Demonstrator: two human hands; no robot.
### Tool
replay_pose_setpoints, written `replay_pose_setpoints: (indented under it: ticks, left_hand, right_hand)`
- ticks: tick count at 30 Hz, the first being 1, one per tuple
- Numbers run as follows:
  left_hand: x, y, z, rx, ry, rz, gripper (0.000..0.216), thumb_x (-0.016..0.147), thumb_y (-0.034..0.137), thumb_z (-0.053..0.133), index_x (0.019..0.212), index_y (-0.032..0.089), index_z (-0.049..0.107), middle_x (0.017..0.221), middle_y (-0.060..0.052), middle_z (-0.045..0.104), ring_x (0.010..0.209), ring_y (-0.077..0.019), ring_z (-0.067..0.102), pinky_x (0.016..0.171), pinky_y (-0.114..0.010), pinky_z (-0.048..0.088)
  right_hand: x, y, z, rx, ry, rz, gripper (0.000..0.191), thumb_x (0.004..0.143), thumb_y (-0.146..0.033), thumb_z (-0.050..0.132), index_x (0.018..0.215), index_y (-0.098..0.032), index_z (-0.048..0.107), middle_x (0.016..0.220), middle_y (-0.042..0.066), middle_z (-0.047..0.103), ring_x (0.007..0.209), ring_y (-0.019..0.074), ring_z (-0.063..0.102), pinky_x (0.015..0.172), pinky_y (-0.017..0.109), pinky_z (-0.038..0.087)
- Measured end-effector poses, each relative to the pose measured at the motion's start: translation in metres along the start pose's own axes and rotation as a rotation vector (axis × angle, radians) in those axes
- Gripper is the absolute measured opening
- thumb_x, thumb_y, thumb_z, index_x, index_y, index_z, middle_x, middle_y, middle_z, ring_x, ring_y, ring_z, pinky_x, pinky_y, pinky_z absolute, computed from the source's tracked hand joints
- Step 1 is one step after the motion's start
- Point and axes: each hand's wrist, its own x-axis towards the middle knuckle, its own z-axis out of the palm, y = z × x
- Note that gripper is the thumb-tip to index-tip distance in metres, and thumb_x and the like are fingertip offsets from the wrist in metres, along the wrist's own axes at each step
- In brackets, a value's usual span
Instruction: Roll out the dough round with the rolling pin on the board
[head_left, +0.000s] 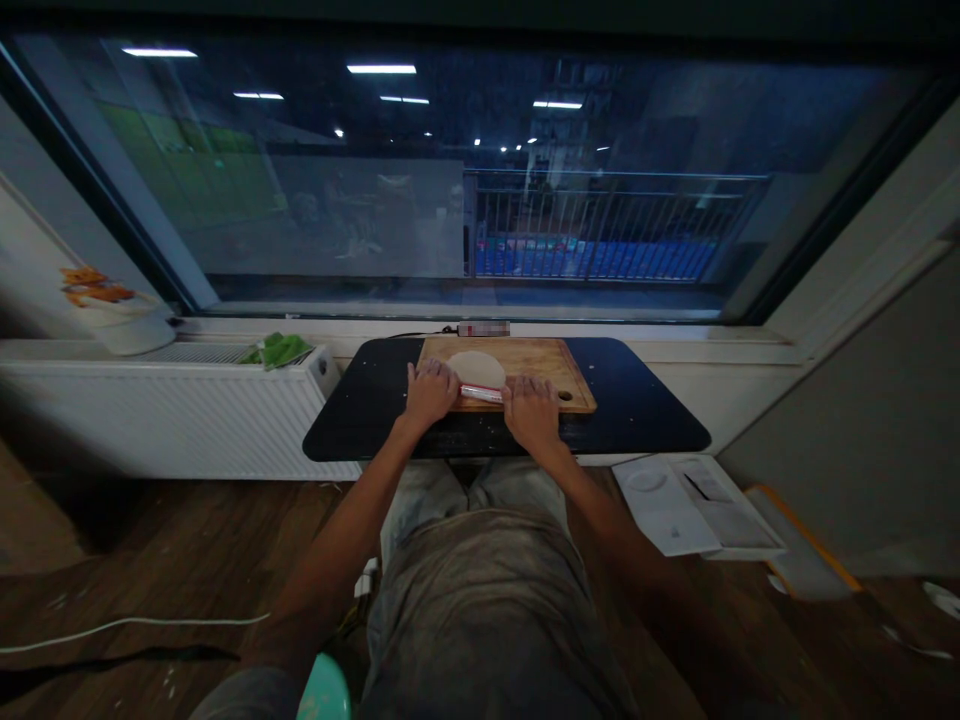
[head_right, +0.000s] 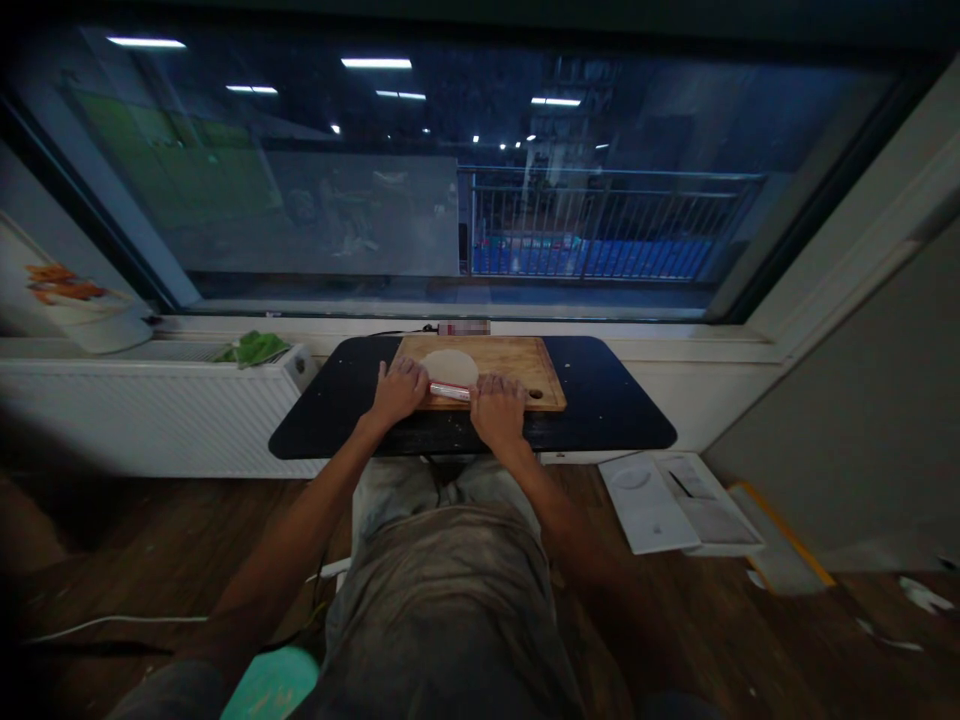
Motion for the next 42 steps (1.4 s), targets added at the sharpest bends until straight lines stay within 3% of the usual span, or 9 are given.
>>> replay_pose_setpoints:
  ticks: [8,18,24,27,34,38,42]
  left_hand:
    - [-0.005,0.002,-0.002,-0.052,0.052,-0.026,0.046,0.115,0.035,0.035,0.125,0.016,0.076,0.139,-0.022,0.076,0.147,-0.0404,0.060,0.130,-0.072,0.034]
    - [-0.006,0.003,-0.003,0.007,0.032,-0.021,0.047,0.117,0.037,0.032,0.124,0.019,0.075,0.137,-0.019,0.077,0.144,-0.0381,0.061,0.121,-0.063,0.041]
    - [-0.008,0.005,-0.004,0.043,0.033,-0.031,0.048,0.118,0.038,0.032,0.140,0.019,0.070,0.143,-0.018,0.076,0.142,-0.0372,0.061,0.118,-0.060,0.043]
    - [-0.007,0.005,-0.006,0.049,0.010,-0.032,0.050,0.118,0.040,0.031,0.143,0.020,0.069,0.141,-0.018,0.076,0.140,-0.0372,0.061,0.114,-0.057,0.046]
    - [-0.007,0.005,-0.008,0.027,-0.004,-0.025,0.047,0.118,0.041,0.033,0.135,0.024,0.072,0.140,-0.016,0.077,0.142,-0.0359,0.059,0.115,-0.056,0.045]
    - [-0.007,0.005,-0.008,-0.015,-0.004,-0.018,0.047,0.117,0.041,0.034,0.132,0.023,0.074,0.140,-0.017,0.076,0.141,-0.0373,0.059,0.114,-0.057,0.046]
    - [-0.005,0.004,-0.007,0.001,-0.025,-0.016,0.045,0.117,0.041,0.035,0.127,0.023,0.075,0.138,-0.015,0.077,0.139,-0.0350,0.061,0.112,-0.052,0.047]
  right_hand:
    - [0.030,0.013,0.002,-0.010,-0.065,-0.061,0.056,0.121,-0.039,0.029,0.131,-0.012,0.076,0.136,0.020,0.079,0.134,0.0323,0.064,0.120,0.047,0.038]
    - [0.061,0.022,0.004,-0.077,-0.170,-0.177,0.058,0.120,-0.034,0.027,0.132,-0.013,0.079,0.135,0.019,0.079,0.130,0.0322,0.067,0.113,0.045,0.043]
    - [0.085,0.025,0.011,-0.117,-0.216,-0.257,0.047,0.118,-0.034,0.036,0.141,-0.017,0.073,0.141,0.019,0.076,0.133,0.0333,0.064,0.113,0.048,0.045]
    - [0.094,0.023,0.011,-0.123,-0.258,-0.227,0.047,0.119,-0.034,0.034,0.142,-0.017,0.072,0.145,0.018,0.073,0.137,0.0320,0.061,0.117,0.048,0.044]
    - [0.080,0.023,0.010,-0.084,-0.201,-0.207,0.047,0.120,-0.033,0.034,0.150,-0.018,0.066,0.150,0.019,0.070,0.141,0.0320,0.059,0.118,0.049,0.041]
    - [0.069,0.021,0.007,-0.068,-0.190,-0.160,0.045,0.120,-0.031,0.037,0.137,-0.013,0.075,0.135,0.020,0.077,0.130,0.0315,0.066,0.113,0.044,0.043]
    - [0.062,0.017,0.004,-0.054,-0.167,-0.087,0.051,0.121,-0.032,0.032,0.134,-0.008,0.076,0.137,0.022,0.075,0.130,0.0304,0.065,0.112,0.041,0.043]
